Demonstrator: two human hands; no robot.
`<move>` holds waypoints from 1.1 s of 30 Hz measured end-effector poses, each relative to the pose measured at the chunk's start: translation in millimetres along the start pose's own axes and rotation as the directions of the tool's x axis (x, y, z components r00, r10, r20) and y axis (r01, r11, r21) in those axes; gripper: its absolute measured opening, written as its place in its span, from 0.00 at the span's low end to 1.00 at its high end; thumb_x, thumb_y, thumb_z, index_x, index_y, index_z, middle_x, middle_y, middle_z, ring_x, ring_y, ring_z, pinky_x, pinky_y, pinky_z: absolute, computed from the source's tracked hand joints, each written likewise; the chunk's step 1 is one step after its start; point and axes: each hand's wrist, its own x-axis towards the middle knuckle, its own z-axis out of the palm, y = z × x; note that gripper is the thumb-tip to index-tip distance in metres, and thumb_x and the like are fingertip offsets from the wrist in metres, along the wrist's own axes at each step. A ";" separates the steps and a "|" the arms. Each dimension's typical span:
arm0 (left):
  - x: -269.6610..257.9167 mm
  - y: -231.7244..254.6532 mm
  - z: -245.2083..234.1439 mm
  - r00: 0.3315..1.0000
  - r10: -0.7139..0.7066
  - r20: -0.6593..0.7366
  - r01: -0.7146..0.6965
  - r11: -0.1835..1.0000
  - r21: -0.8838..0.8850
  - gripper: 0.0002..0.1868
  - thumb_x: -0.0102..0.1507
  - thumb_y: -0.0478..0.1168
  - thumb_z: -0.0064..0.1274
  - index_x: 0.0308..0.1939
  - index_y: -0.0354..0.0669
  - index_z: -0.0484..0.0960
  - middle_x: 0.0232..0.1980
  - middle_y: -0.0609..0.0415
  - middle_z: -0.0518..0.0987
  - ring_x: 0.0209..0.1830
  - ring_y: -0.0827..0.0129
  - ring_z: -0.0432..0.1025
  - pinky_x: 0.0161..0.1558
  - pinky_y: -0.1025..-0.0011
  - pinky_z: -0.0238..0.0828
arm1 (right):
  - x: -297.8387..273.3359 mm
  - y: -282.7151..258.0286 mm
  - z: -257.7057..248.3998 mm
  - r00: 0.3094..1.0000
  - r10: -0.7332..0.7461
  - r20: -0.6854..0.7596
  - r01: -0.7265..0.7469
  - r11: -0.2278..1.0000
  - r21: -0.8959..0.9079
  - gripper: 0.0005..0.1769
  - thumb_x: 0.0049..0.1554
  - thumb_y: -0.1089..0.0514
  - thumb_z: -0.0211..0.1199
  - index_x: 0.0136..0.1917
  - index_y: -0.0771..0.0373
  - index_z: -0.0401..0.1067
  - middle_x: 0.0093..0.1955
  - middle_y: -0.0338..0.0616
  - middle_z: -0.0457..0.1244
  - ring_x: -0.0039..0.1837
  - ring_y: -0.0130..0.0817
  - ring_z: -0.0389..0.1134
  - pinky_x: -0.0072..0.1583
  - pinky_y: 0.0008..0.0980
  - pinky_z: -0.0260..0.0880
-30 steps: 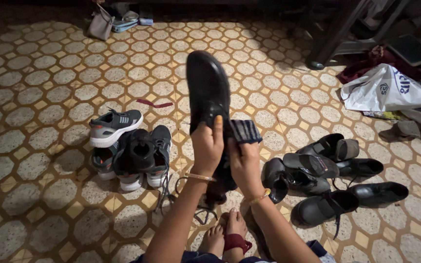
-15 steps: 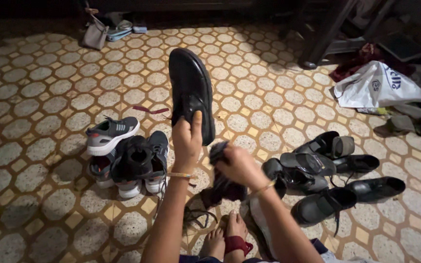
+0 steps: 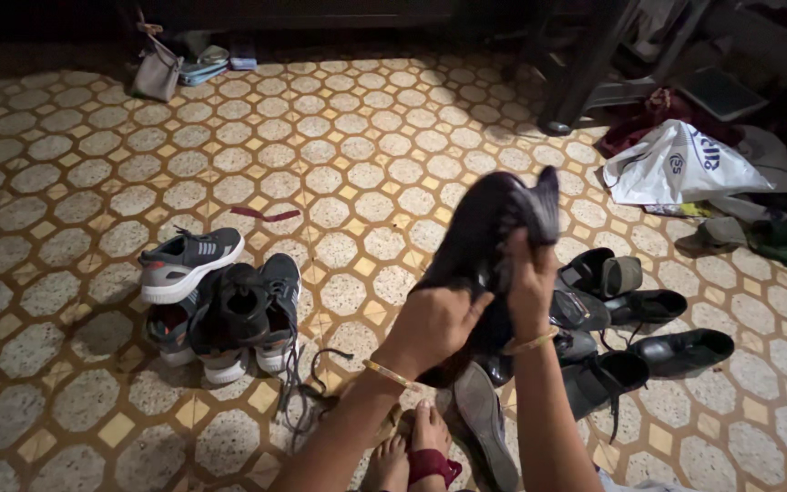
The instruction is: The person sits on the floor and wipes a black shoe with a cloth, then ties the laces. The person handles the shoe and cloth directly without using other tools.
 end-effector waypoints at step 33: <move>-4.5 -52.0 31.3 0.738 -0.613 0.280 0.183 -0.217 -0.959 0.30 0.72 0.57 0.43 0.69 0.37 0.69 0.67 0.51 0.72 0.67 0.62 0.65 0.70 0.62 0.59 | -2.6 90.4 -9.6 0.923 -0.383 0.040 0.251 0.521 -0.816 0.30 0.68 0.66 0.46 0.80 0.80 0.51 0.77 0.71 0.52 0.75 0.64 0.57 0.74 0.47 0.58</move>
